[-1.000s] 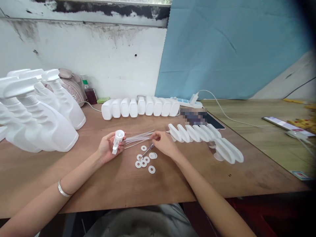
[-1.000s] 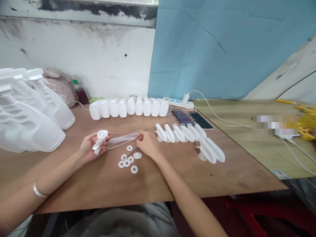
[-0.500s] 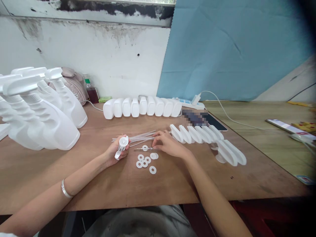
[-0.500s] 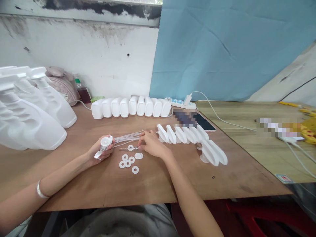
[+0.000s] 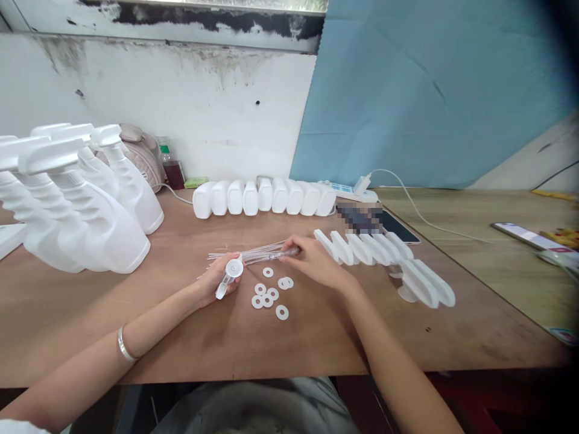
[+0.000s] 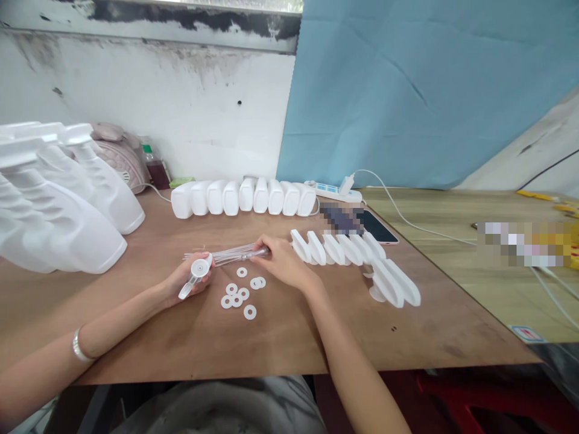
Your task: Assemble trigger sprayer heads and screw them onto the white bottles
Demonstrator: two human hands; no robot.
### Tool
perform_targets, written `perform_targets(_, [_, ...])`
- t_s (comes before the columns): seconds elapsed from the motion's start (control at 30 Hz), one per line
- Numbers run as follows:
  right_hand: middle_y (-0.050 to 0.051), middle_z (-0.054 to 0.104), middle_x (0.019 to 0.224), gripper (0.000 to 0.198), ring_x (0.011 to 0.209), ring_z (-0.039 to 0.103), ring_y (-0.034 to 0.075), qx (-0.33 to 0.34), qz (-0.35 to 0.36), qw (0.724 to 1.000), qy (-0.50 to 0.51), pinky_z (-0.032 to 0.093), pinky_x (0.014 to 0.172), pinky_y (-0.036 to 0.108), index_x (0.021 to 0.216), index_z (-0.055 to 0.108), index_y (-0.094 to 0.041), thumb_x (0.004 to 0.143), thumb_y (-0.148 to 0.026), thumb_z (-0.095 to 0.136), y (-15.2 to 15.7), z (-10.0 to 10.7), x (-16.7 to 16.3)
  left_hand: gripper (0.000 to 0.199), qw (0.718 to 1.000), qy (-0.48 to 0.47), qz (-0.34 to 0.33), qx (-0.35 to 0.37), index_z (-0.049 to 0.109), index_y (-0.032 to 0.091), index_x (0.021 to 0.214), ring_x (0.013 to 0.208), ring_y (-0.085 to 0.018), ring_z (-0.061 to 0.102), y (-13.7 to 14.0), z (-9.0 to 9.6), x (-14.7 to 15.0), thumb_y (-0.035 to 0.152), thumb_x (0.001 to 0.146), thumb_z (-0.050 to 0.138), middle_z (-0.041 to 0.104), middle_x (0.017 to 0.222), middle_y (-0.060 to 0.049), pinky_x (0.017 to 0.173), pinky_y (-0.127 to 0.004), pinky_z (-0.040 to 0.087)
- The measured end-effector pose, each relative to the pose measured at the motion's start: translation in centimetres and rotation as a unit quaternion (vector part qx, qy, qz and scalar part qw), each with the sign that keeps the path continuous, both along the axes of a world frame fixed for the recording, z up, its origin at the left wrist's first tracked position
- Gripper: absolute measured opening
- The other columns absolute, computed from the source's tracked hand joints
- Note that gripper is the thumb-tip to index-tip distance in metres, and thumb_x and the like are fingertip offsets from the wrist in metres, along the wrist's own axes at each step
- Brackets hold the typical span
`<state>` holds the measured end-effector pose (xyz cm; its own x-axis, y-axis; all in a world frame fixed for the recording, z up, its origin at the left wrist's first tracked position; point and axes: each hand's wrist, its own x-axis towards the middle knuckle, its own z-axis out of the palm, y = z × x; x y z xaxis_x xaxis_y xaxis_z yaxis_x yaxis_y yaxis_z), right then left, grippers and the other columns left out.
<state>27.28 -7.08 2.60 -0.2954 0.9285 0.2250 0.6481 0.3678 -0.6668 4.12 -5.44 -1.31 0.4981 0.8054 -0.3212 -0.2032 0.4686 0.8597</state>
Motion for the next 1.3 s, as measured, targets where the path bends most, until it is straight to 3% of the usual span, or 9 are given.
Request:
perform_targets(0.07, [0.002,0.06,0.084,0.02,0.074,0.055,0.012,0.012,0.004,0.991,0.133,0.044,0.068,0.027,0.082,0.053,-0.018,0.075,-0.036,0.058,-0.2,0.1,-0.9,0.024,1.0,0.004,0.002,0.001,0.048,0.015,0.067,0.023,-0.005,0.033,-0.1,0.1,0.1,0.037,0.076,0.045,0.046,0.039,0.004,0.025,-0.014,0.021])
perform_targets(0.17, [0.003,0.061,0.086,0.023,0.064,0.057,0.01,0.023,0.0,0.946,0.323,0.048,0.062,0.027,0.081,0.046,-0.019,0.076,-0.039,0.057,-0.6,-0.3,-2.5,0.025,1.0,0.01,0.004,-0.001,0.047,0.015,0.067,0.023,-0.005,0.033,-0.2,0.3,0.2,0.039,0.075,0.046,0.046,0.039,0.004,0.025,-0.014,0.02])
perform_targets(0.33, [0.001,0.061,0.081,0.017,0.062,0.059,0.01,0.148,-0.078,0.884,0.436,0.051,0.056,0.025,0.086,0.036,-0.022,0.083,-0.036,0.046,-1.9,-1.4,-5.3,0.026,0.999,0.028,0.031,-0.001,0.047,0.016,0.067,0.025,-0.005,0.035,0.1,-0.3,0.3,0.04,0.075,0.047,0.048,0.042,0.004,0.026,-0.014,0.02])
perform_targets(0.43, [0.001,0.06,0.083,0.014,0.063,0.059,0.01,0.203,-0.078,0.878,0.427,0.051,0.054,0.025,0.09,0.033,-0.024,0.086,-0.033,0.042,-2.7,-2.1,-6.1,0.03,0.996,0.053,0.067,0.004,0.046,0.015,0.063,0.026,-0.006,0.036,0.2,-0.7,0.5,0.042,0.075,0.048,0.048,0.043,0.003,0.026,-0.014,0.022])
perform_targets(0.63, [0.002,0.061,0.082,0.022,0.065,0.059,0.011,0.3,0.008,0.921,0.247,0.051,0.054,0.024,0.094,0.036,-0.023,0.08,-0.022,0.052,-3.1,-3.6,-6.5,0.029,0.995,0.051,0.082,-0.001,0.047,0.015,0.061,0.027,-0.006,0.038,0.0,-0.5,0.7,0.04,0.076,0.048,0.049,0.043,0.003,0.026,-0.014,0.024])
perform_targets(0.8, [0.0,0.06,0.065,0.014,0.054,0.055,0.009,0.435,0.015,0.899,0.047,0.043,0.047,0.02,0.077,0.046,-0.022,0.074,-0.02,0.06,-3.1,-3.8,-6.8,0.029,0.997,0.039,0.062,0.006,0.048,0.014,0.061,0.029,-0.006,0.04,-0.2,-0.3,0.6,0.039,0.076,0.049,0.049,0.044,0.002,0.027,-0.014,0.027])
perform_targets(1.03, [0.004,0.064,0.086,0.01,0.076,0.061,0.012,0.327,0.05,0.942,0.053,0.049,0.066,0.024,0.07,0.047,-0.021,0.077,-0.016,0.051,-2.9,-3.7,-7.4,0.029,0.997,0.032,0.069,0.016,0.049,0.014,0.06,0.029,-0.006,0.041,-0.2,-0.6,0.7,0.038,0.076,0.05,0.05,0.043,0.002,0.028,-0.015,0.029])
perform_targets(1.2, [0.003,0.065,0.08,0.008,0.072,0.062,0.012,0.299,0.048,0.946,0.113,0.049,0.066,0.024,0.077,0.048,-0.021,0.076,-0.014,0.049,-2.9,-3.6,-7.3,0.035,0.995,0.074,0.047,0.047,0.05,0.014,0.058,0.028,-0.008,0.041,-0.1,-0.8,0.5,0.043,0.077,0.049,0.049,0.042,0.001,0.027,-0.017,0.027])
perform_targets(1.3, [0.002,0.065,0.078,0.004,0.067,0.061,0.011,0.238,0.035,0.962,0.128,0.049,0.064,0.024,0.074,0.049,-0.02,0.074,-0.016,0.049,-2.8,-3.1,-6.9,0.034,0.993,0.098,0.03,0.063,0.05,0.015,0.061,0.028,-0.008,0.04,-0.3,-0.6,0.5,0.045,0.077,0.049,0.049,0.042,0.002,0.026,-0.017,0.025])
